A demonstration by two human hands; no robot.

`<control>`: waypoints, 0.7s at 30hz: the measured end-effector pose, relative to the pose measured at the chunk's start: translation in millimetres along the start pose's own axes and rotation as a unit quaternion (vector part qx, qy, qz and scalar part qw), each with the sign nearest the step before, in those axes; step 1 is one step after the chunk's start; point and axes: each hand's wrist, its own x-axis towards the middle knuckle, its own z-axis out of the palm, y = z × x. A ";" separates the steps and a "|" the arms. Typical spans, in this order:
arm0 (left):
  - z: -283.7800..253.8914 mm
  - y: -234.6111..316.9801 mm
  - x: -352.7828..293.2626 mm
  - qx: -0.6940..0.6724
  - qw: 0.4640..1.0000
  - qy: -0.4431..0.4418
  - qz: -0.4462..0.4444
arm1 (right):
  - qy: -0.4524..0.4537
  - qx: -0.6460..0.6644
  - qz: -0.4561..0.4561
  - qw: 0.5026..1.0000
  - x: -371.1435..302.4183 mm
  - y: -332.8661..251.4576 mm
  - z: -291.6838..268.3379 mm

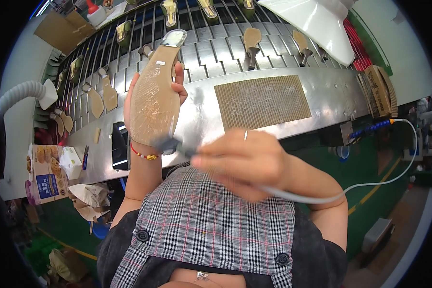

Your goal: Applying adhesive to shoe soles using a brush and cleaning the components with a cloth on an assembly line.

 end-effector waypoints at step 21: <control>24.4 0.2 -19.0 -0.034 0.989 -0.035 -0.140 | 0.001 0.113 0.051 0.992 19.2 23.6 -45.8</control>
